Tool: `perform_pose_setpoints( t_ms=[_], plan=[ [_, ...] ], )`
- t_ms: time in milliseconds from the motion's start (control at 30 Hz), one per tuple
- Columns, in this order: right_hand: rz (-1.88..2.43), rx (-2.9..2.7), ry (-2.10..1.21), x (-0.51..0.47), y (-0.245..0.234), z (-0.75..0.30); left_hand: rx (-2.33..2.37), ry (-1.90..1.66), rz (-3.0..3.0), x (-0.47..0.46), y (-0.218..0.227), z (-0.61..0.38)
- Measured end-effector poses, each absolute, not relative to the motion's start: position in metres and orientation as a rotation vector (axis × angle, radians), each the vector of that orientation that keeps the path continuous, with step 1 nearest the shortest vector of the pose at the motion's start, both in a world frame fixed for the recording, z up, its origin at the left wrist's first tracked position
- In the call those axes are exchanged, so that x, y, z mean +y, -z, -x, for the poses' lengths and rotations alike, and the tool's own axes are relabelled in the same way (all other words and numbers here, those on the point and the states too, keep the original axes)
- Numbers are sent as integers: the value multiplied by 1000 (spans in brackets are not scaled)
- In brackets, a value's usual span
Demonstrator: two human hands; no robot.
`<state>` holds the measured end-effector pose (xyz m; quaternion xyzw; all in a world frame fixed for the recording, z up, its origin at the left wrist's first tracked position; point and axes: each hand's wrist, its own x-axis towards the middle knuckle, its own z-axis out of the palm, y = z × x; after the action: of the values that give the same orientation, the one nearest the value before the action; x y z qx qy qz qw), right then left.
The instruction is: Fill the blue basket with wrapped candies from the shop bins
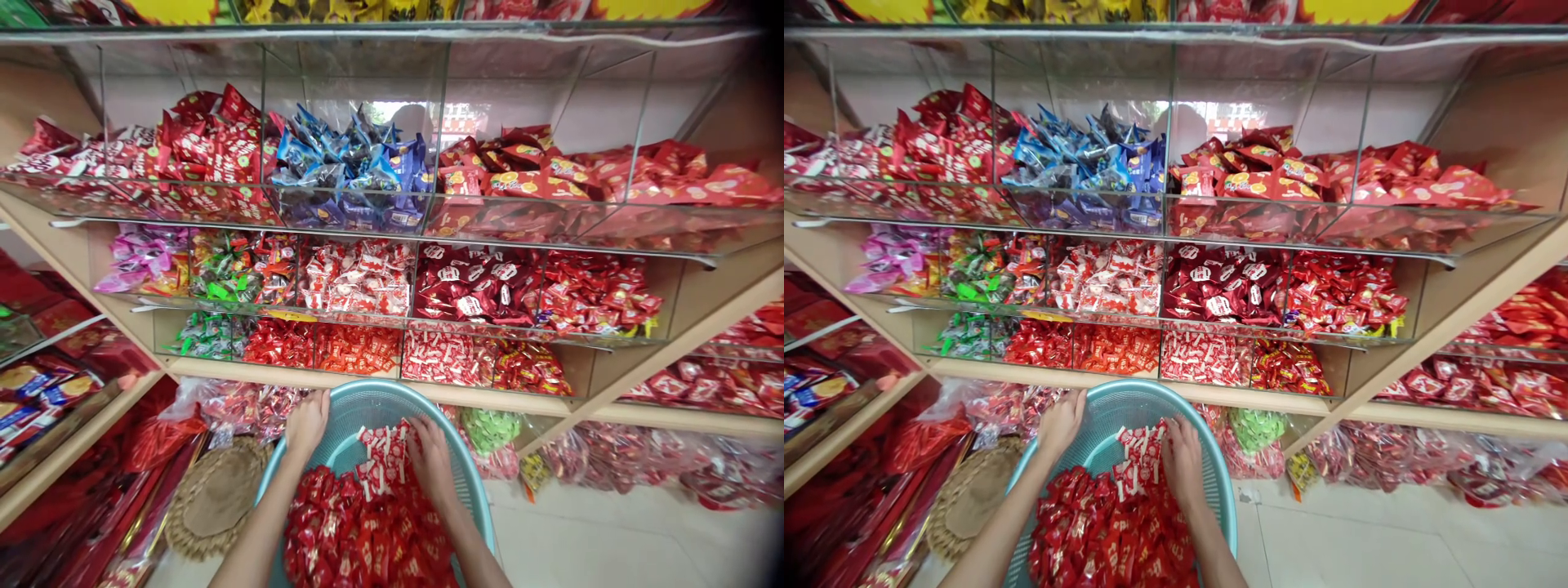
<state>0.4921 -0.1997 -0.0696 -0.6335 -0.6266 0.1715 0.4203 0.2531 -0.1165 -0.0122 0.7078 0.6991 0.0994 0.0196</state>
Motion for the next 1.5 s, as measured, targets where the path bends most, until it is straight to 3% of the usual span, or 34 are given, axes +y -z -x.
perform_pose_setpoints(
  t_ms=[233, 400, 600, 1067, 1267, 1500],
  plan=[
    [1691, -2064, -332, -167, 46, -448, 2156, -311, -2172, -117, 10, -254],
    [1876, -2334, -306, -142, 66, -403, 2138, -331, -2174, -118, 10, -252],
    [1902, -2308, -303, -138, 79, -391, 2137, -366, -2179, -118, 12, -249],
    [1721, -2325, -286, -141, 35, -452, 2125, -337, -2184, -115, 15, -248],
    [1545, -1994, -238, -133, 3, -492, 2121, -338, -2166, -114, 15, -250],
    [1787, -1958, -33, -89, -14, -540, 2141, -324, -2154, -114, 15, -252]
  ],
)
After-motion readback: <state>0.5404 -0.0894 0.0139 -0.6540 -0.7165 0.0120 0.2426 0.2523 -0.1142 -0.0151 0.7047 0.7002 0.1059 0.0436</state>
